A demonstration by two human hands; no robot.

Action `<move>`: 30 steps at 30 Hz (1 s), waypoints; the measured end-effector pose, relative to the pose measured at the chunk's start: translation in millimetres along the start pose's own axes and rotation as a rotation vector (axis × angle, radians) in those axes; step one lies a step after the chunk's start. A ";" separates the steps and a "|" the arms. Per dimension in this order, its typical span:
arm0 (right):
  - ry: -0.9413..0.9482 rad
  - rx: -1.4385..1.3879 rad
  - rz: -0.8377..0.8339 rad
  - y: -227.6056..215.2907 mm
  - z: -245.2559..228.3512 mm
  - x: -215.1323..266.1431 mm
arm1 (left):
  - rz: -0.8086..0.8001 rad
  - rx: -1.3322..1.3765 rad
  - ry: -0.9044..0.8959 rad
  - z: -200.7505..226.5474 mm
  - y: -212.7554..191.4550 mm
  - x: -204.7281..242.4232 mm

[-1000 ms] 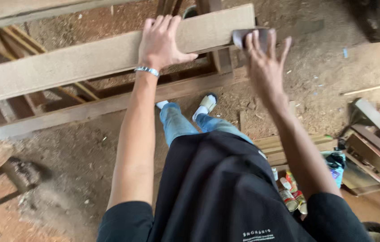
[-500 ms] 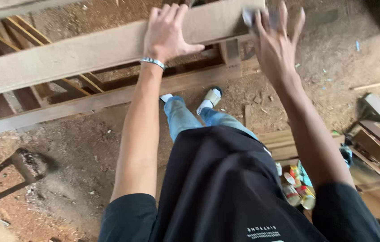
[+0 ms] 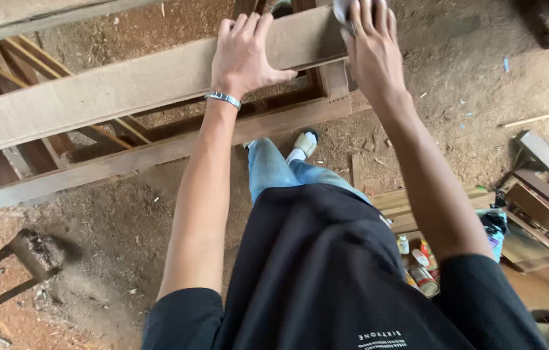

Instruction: The person sands the surface and edges of a wooden frame and long wooden planks using a piece of sandpaper held in their right hand.

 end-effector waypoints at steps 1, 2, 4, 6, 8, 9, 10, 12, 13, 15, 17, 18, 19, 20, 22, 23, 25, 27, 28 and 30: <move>0.011 -0.079 0.012 -0.4 -5.0 -6.6 | -0.068 0.018 -0.029 1.7 5.1 3.8; 0.052 -0.096 -0.011 -1.0 -7.1 -6.9 | -0.070 0.042 -0.031 2.3 6.5 3.9; 0.132 -0.136 -0.057 -0.4 -12.7 -7.6 | -0.079 0.083 -0.037 0.0 5.6 4.0; -0.349 1.329 -0.287 11.9 -34.6 26.9 | 0.051 -0.027 -0.005 5.8 -6.2 6.1; 0.028 0.057 -0.080 -0.3 -50.1 46.8 | 0.051 -0.028 -0.014 7.3 -12.3 -4.1; 0.055 0.063 -0.093 2.1 -48.6 42.0 | -0.044 0.032 -0.046 7.0 -11.4 -2.1; 0.083 0.070 -0.105 4.3 -46.9 35.7 | -0.139 0.092 -0.078 4.4 -8.9 -2.9; 0.143 0.063 -0.117 10.1 -46.1 29.8 | -0.116 0.137 -0.092 4.2 -12.7 -1.5; 0.167 0.054 -0.100 12.2 -40.7 12.5 | -0.105 0.160 -0.098 5.2 -16.3 -1.4; 0.173 0.070 -0.079 18.1 -36.2 -6.6 | -0.035 0.159 -0.079 8.1 -26.7 -1.9; 0.142 0.117 -0.077 26.7 -42.0 -8.1 | -0.033 0.163 -0.086 8.8 -32.6 -5.8; 0.057 0.370 -0.130 29.2 -49.6 0.8 | -0.076 0.168 -0.106 8.6 -33.0 -6.3; -0.028 0.623 -0.187 32.5 -62.1 19.1 | -0.119 0.175 -0.125 7.2 -30.5 -6.7; -0.114 0.876 -0.248 35.7 -74.3 33.4 | -0.074 0.165 -0.099 6.5 -31.9 -9.2; 0.064 0.325 -0.249 25.5 -83.1 45.0 | 0.009 0.146 -0.077 7.6 -33.8 -8.6; 0.153 0.034 -0.248 26.0 -94.4 49.0 | -0.042 0.159 -0.096 5.4 -31.1 -5.0; 0.179 0.013 -0.171 25.4 -105.2 27.5 | -0.119 0.181 -0.131 1.4 -23.3 -9.8; 0.179 -0.011 -0.085 22.8 -107.2 -6.0 | -0.142 0.196 -0.130 2.8 -21.8 -7.0; 0.170 -0.032 -0.045 22.5 -109.9 -21.5 | -0.153 0.201 -0.130 2.0 -20.9 -6.3; 0.180 -0.100 -0.022 24.2 -117.8 -20.1 | -0.112 0.131 -0.065 0.4 -17.6 -0.6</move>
Point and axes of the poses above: each hand's wrist, its own x-axis away from the middle knuckle, its own y-axis out of the palm, z = x × y, the point moved 6 cm from there along -x, towards the middle knuckle, and after that the axes turned 2 degrees about z, right-handed, at the moved point
